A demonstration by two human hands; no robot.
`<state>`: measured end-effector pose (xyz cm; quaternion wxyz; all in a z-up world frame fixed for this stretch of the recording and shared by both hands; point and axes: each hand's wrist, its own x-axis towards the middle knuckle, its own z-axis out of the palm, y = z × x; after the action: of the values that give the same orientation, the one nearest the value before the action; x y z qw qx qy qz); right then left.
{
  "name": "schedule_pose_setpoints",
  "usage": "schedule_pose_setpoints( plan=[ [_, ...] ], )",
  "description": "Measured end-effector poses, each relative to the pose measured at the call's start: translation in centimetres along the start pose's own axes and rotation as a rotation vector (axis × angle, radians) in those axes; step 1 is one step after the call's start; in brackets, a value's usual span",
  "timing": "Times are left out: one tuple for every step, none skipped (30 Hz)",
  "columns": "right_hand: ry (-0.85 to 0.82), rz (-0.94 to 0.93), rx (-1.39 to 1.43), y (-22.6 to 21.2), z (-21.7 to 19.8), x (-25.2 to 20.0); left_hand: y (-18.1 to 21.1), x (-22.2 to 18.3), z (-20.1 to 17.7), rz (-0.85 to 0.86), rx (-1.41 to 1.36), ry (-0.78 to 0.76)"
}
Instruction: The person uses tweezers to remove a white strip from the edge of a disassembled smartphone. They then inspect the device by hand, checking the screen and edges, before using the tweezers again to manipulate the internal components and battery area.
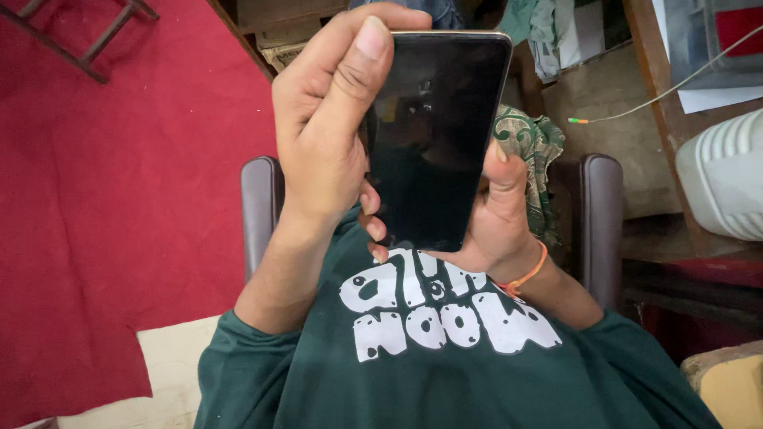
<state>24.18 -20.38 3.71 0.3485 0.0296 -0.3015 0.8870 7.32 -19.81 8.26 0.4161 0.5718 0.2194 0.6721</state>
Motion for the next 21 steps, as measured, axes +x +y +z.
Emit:
schedule_pose_setpoints(
  plan=[
    [0.021,-0.006,-0.036,0.0,0.1,0.0,0.0,0.0,-0.1,-0.002,-0.013,-0.007],
    [0.043,-0.008,-0.073,-0.1,0.3,0.0,0.0,0.0,-0.1,-0.011,-0.032,-0.014],
    [0.062,-0.011,-0.081,0.0,0.6,-0.1,0.0,0.1,-0.1,-0.019,-0.05,-0.021],
    [0.08,-0.014,-0.089,0.0,0.8,-0.1,0.1,0.1,-0.2,-0.037,-0.072,-0.028],
    [0.084,-0.009,-0.085,-0.1,1.0,-0.1,0.1,0.2,-0.1,-0.039,-0.077,-0.03],
    [0.091,-0.004,-0.077,-0.1,1.1,-0.2,0.1,0.1,-0.1,-0.045,-0.082,-0.03],
    [0.098,0.002,-0.069,-0.1,1.3,-0.3,0.0,0.1,0.0,-0.034,-0.07,-0.024],
    [0.107,0.003,-0.08,-0.2,1.4,-0.3,0.0,0.1,0.0,-0.034,-0.063,-0.022],
    [0.117,0.004,-0.092,-0.3,1.4,-0.3,-0.1,0.1,0.0,-0.033,-0.056,-0.021],
    [0.126,0.008,-0.103,-0.3,1.5,-0.4,0.0,0.0,-0.1,-0.041,-0.051,-0.021],
    [0.129,0.006,-0.1,-0.3,1.5,-0.4,0.0,0.0,-0.1,-0.048,-0.053,-0.023],
    [0.127,0.004,-0.098,-0.2,1.6,-0.4,0.0,0.1,-0.2,-0.049,-0.053,-0.026],
    [0.125,0.002,-0.097,-0.2,1.6,-0.3,0.0,0.3,-0.2,-0.048,-0.061,-0.032],
    [0.116,-0.01,-0.102,-0.1,1.6,-0.2,0.0,0.3,-0.2,-0.057,-0.061,-0.03],
    [0.107,-0.022,-0.108,-0.1,1.6,-0.2,0.0,0.4,-0.2,-0.067,-0.061,-0.029],
    [0.096,-0.027,-0.108,-0.1,1.5,-0.2,0.2,0.3,-0.2,-0.084,-0.052,-0.021],
    [0.084,-0.032,-0.108,0.0,1.4,-0.2,0.3,0.3,-0.2,-0.098,-0.05,-0.015],
    [0.067,-0.03,-0.103,-0.1,1.3,-0.2,0.4,0.3,-0.2,-0.11,-0.047,-0.011],
    [0.066,-0.03,-0.094,-0.1,1.2,-0.3,0.4,0.3,-0.2,-0.118,-0.05,-0.009],
    [0.062,-0.028,-0.085,-0.1,1.1,-0.4,0.4,0.4,-0.1,-0.12,-0.056,-0.008],
    [0.073,-0.029,-0.073,0.0,1.0,-0.5,0.3,0.4,-0.2,-0.121,-0.062,-0.008]
  ],
)
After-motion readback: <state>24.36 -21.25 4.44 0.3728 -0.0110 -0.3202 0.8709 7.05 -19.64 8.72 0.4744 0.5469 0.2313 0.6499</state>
